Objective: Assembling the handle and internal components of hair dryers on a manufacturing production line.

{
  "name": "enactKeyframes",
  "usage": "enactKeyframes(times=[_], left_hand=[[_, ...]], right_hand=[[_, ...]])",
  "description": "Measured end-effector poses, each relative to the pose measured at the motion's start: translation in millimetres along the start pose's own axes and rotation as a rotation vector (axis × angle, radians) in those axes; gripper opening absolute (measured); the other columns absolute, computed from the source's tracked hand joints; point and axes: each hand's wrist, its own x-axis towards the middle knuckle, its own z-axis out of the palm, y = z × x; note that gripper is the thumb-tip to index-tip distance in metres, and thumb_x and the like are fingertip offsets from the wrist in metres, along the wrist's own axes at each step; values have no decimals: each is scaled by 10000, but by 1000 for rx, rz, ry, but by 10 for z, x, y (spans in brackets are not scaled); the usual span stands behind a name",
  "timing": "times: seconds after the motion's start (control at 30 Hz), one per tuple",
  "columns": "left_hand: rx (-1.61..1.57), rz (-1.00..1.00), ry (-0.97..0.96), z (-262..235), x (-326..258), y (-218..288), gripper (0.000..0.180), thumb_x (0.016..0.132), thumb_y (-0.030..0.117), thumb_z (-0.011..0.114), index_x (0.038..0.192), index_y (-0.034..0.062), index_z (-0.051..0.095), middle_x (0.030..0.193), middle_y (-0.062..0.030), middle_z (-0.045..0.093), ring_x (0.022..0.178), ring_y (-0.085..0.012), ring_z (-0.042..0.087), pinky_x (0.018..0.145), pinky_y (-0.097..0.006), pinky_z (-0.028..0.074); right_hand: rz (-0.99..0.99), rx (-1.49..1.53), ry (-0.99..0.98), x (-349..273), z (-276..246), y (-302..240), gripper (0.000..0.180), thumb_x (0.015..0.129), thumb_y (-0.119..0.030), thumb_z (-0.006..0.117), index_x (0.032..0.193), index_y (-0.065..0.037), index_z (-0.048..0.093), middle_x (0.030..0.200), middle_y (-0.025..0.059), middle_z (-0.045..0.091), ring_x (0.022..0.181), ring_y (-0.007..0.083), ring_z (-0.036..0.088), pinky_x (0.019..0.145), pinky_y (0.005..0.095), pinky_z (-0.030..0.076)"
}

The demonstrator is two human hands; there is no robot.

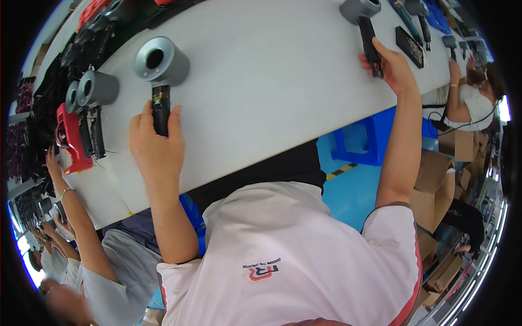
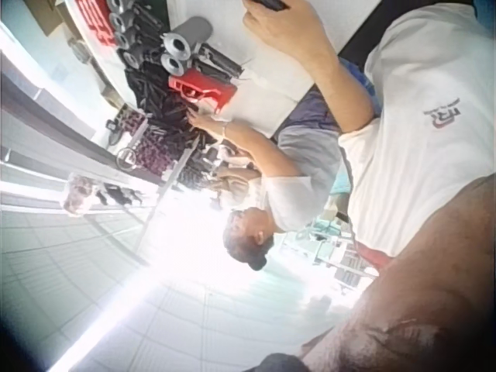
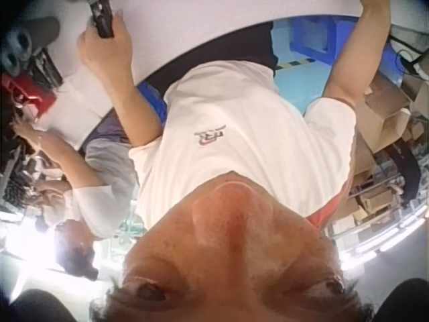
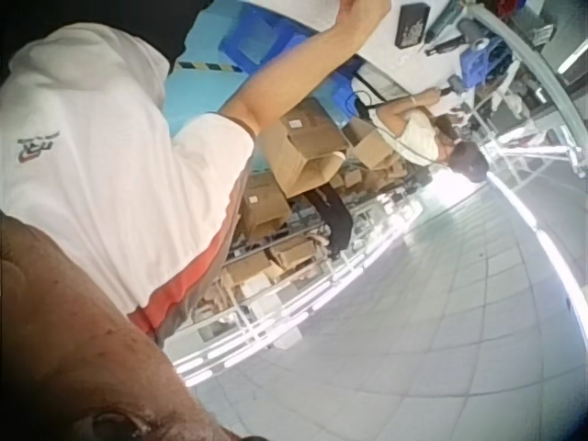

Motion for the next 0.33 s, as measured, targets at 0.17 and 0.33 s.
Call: enactKeyframes(times=[0.17,0.33], left_hand=[[-24,19,14,-71,13,-9,493,894,282,796,1205,-76,662,986,-204,649,883,-394,651,781,-470,522],[89,-109,-206,-147,135,60,564,870,357,807,1253,-27,653,1069,-248,671,1033,-447,660,884,-484,539]], right_hand=[[-32,-173,132,83,105,-10,580,833,-518,848,979,28,718,856,59,701,698,120,617,619,246,443],[-68,-460,250,201,267,-169,544,786,-496,880,927,14,754,784,70,713,577,93,581,534,220,407]])
